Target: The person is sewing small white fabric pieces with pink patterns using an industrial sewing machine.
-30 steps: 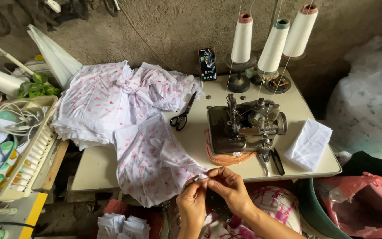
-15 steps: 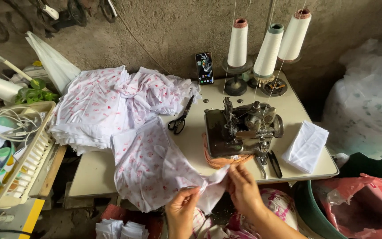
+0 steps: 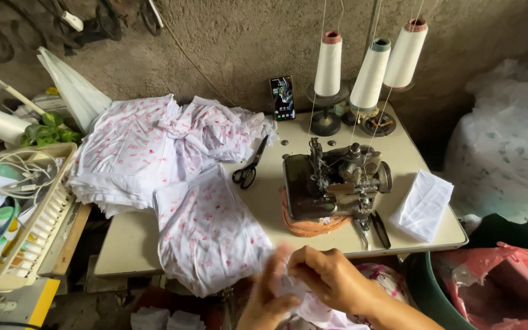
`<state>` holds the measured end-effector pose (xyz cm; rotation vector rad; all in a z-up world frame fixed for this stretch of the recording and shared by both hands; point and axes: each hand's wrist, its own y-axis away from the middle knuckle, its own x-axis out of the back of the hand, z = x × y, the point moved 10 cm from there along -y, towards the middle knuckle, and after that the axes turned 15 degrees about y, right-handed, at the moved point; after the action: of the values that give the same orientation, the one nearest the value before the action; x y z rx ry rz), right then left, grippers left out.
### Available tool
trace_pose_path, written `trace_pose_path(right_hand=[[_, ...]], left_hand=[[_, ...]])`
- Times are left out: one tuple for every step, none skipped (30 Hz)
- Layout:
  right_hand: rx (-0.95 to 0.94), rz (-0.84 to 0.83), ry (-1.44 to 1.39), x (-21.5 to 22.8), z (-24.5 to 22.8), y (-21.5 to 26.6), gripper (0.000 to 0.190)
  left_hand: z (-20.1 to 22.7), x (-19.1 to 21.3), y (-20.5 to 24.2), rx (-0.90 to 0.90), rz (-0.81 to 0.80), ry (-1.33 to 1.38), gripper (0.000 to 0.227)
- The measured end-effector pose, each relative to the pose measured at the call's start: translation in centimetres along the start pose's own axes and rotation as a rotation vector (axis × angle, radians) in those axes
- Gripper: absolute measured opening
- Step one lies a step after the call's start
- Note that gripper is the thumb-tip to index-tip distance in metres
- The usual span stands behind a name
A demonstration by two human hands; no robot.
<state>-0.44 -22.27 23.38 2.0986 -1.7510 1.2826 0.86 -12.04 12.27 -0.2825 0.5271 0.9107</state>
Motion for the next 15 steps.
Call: trace_pose_path(right_hand=[[0.0,-0.002,0.0,0.2,0.0,0.0,0.006],[-0.013,-0.016,-0.028,0.5,0.2,-0.1,0.018],[-0.026,-0.031,-0.055,0.8,0.4,-0.2,0.032],[-0.028,-0.026,-0.05,1.3,1.0,-0.2,0.032],[-0.174,-0.237,-0.019,-0.4,3.1,0.2,0.049],[-0.32,-0.456,0.005,-2.0,4.9,1.4,0.071],[-0.325,-0.455,0.001,-2.8,6.1,1.7,0.071],[-0.275,-0.573,-0.009,-4.5,6.7,2.4,0.041],[-0.224,-0.689,-0.019,-6.1,7.3,3.3,0.029],[-0.221,-0.689,-0.017,-6.3,6.8,3.3,0.029],[-0.271,-0.623,-0.169,-6.1,6.5,3.0,0.02],[-0.326,-0.556,-0.328,-6.1,6.0,3.0,0.017],[-0.329,-0.558,-0.333,-6.4,6.3,3.0,0.017],[-0.252,-0.388,-0.393,-5.2,6.0,2.1,0.009],[-0.174,-0.218,-0.449,-3.8,5.7,1.5,0.01]], left_hand=[[-0.1,-0.7,0.0,0.0,0.001,0.001,0.104],[-0.7,-0.8,-0.2,0.052,0.076,0.047,0.061],[-1.3,-0.9,-0.4,0.105,0.151,0.092,0.03],[-2.9,0.8,-0.2,0.107,0.144,0.092,0.03],[-3.6,4.1,0.2,-0.008,0.293,0.186,0.033],[-4.5,7.5,1.3,-0.118,0.45,0.281,0.037],[-3.1,8.1,1.7,-0.112,0.451,0.28,0.037],[-1.8,10.1,2.8,-0.074,0.634,0.141,0.032],[-0.3,12.0,4.2,-0.033,0.815,-0.002,0.027],[2.3,12.5,3.7,-0.037,0.814,-0.002,0.027],[6.5,11.4,2.0,-0.1,0.63,-0.356,0.018],[9.7,9.7,0.9,-0.152,0.431,-0.702,0.012],[11.6,9.5,-0.9,-0.147,0.433,-0.703,0.012],[15.3,6.6,-2.5,-0.41,0.276,-0.872,0.008],[18.3,3.5,-3.3,-0.676,0.108,-1.027,0.005]])
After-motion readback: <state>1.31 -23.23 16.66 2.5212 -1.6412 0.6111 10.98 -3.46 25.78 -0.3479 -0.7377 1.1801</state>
